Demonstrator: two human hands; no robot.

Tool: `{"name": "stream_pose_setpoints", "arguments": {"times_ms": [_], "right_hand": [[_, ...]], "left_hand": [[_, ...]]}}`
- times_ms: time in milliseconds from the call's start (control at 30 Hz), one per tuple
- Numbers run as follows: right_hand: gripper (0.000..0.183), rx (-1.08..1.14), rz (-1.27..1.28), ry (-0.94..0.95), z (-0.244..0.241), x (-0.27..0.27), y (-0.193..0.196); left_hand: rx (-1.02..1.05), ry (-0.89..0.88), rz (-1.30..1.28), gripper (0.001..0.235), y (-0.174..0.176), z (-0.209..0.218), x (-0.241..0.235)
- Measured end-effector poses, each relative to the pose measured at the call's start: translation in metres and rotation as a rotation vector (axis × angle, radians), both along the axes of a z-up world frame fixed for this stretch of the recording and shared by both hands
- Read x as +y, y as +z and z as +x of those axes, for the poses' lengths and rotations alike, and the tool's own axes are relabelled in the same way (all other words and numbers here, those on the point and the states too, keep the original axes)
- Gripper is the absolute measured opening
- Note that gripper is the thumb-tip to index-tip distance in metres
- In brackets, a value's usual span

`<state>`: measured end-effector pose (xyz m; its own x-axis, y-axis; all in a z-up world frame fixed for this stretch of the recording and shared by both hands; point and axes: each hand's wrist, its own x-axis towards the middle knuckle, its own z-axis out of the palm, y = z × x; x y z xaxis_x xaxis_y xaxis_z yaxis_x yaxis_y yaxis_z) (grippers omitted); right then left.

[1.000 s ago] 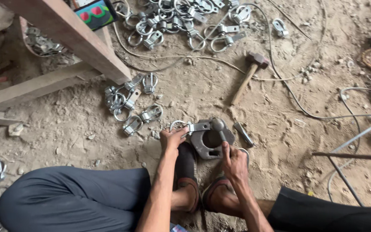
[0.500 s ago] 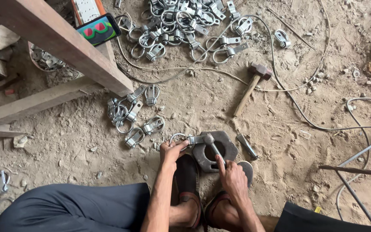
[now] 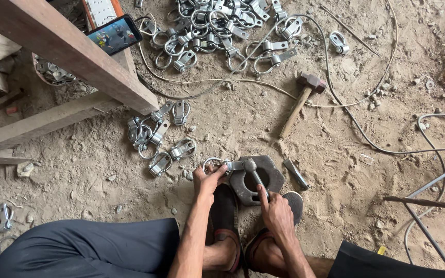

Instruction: The person uses a hammer to shape metal components against a heavy metal base, then picks up a metal ring and uses the hammer to secure a pin into a metal clamp assembly.

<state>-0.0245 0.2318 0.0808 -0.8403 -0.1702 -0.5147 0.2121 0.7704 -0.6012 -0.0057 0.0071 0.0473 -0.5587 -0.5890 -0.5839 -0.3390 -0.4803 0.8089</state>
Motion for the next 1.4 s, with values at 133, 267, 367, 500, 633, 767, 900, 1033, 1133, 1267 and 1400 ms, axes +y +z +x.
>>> {"name": "stream_pose_setpoints", "arguments": {"times_ms": [133,267,367,500,633,767,900,1033,1133,1267,1400], "right_hand": [[0.075,-0.088,0.028,0.019,0.000,0.001,-0.009],[0.076,-0.027,0.018,0.021,0.002,0.001,-0.014],[0.075,0.035,0.005,0.029,0.004,0.002,-0.015],[0.069,0.091,0.146,0.113,0.002,0.011,-0.018],[0.059,0.320,0.169,0.129,0.004,0.009,-0.029],[0.058,0.521,0.189,0.143,0.004,0.017,-0.035],[0.057,0.469,0.221,0.115,0.000,0.014,-0.025],[0.060,0.411,0.269,0.103,0.004,0.014,-0.012],[0.054,0.691,0.177,0.030,0.002,0.011,-0.001],[0.053,0.387,0.175,0.018,0.006,0.000,0.009],[0.054,0.388,0.163,0.051,0.004,0.003,0.007]], "left_hand": [[-0.040,-0.031,-0.006,0.038,-0.001,0.001,-0.001],[-0.033,-0.030,0.006,0.038,0.000,0.000,-0.003],[-0.030,-0.026,0.004,0.040,0.000,0.001,-0.003],[-0.006,-0.016,0.017,0.045,-0.001,0.000,0.001],[-0.036,-0.034,0.064,0.041,0.004,0.005,-0.009],[0.016,-0.004,0.120,0.045,0.001,0.004,-0.003],[0.012,-0.002,0.115,0.044,-0.007,0.004,-0.007],[-0.004,-0.023,0.061,0.045,-0.032,0.011,-0.007],[0.014,0.030,0.104,0.038,-0.044,0.008,-0.006],[-0.036,0.031,0.042,0.026,-0.050,0.012,-0.009],[-0.128,-0.027,-0.112,0.016,-0.053,0.007,-0.007]]}}
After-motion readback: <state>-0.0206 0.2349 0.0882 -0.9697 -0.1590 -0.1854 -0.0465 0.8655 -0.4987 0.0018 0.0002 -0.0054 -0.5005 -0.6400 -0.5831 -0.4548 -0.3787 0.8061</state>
